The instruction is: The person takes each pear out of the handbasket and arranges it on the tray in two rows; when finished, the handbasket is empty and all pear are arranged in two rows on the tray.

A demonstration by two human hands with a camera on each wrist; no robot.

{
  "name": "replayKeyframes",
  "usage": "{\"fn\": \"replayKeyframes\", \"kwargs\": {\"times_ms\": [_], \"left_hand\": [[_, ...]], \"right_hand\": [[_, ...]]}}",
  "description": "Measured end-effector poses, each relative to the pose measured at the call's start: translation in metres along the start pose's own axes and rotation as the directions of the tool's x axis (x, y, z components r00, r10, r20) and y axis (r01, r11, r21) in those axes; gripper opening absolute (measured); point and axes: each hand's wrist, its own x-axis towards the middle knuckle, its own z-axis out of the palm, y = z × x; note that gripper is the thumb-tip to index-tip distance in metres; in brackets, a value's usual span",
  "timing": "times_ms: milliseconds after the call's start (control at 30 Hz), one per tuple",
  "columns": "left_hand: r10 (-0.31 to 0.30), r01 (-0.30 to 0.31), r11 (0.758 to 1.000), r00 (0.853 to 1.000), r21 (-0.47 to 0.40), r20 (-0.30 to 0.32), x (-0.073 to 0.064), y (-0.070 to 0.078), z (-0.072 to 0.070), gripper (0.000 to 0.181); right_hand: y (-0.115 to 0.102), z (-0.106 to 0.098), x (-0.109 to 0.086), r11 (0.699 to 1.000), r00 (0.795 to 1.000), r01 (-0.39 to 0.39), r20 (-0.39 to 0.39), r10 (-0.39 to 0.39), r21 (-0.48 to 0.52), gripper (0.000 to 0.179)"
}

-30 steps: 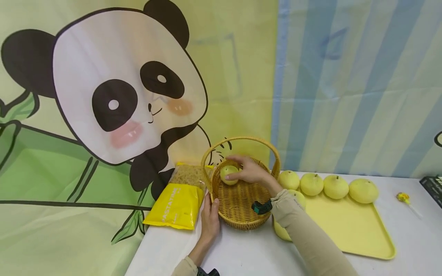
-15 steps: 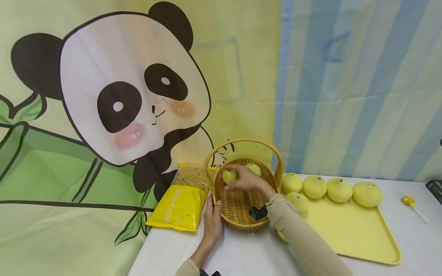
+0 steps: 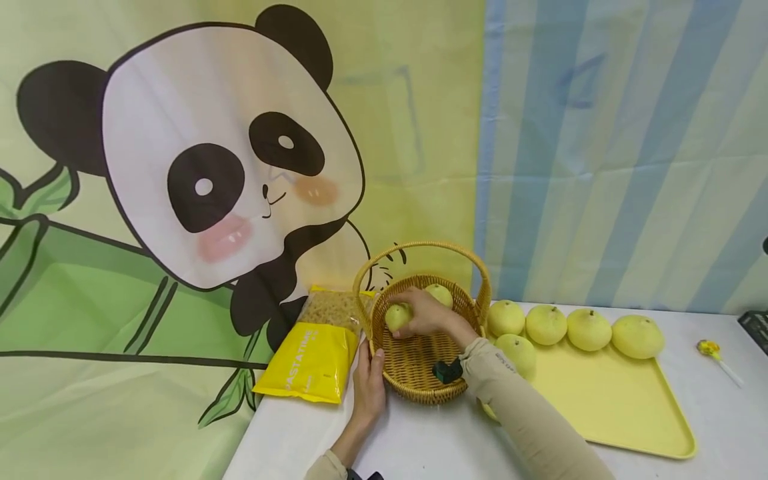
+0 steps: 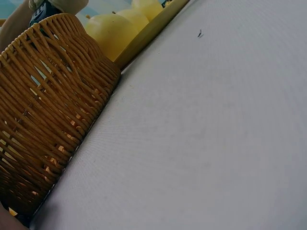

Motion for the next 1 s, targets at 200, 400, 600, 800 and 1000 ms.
{"fn": "replayKeyframes", "kwargs": {"times_ms": [200, 400, 600, 800, 1000], "left_hand": [[0.000, 0.001, 1.000, 1.000, 0.024, -0.013, -0.001, 0.002, -0.001, 0.052], [0.016, -0.015, 0.999, 1.000, 0.036, -0.010, -0.002, 0.005, -0.001, 0.054], [0.029, -0.028, 0.999, 0.999, 0.033, -0.018, -0.001, 0.002, -0.001, 0.052], [0.019, -0.018, 0.999, 1.000, 0.027, -0.016, 0.001, 0.000, -0.001, 0.052], [0.012, -0.011, 0.999, 1.000, 0.031, -0.013, 0.000, 0.000, -0.001, 0.052]], "right_hand": [[0.001, 0.007, -0.002, 1.000, 0.990, -0.027, 0.138, 0.025, 0.015, 0.077], [-0.002, 0.005, -0.007, 0.996, 0.990, -0.062, 0.130, 0.053, 0.066, 0.082], [-0.007, -0.005, -0.012, 0.988, 0.999, -0.033, 0.027, 0.029, 0.151, 0.074], [-0.014, -0.018, -0.023, 0.973, 0.999, 0.036, -0.042, -0.027, 0.230, 0.074], [-0.018, -0.025, -0.045, 0.939, 0.996, 0.077, -0.071, -0.057, 0.335, 0.070]]}}
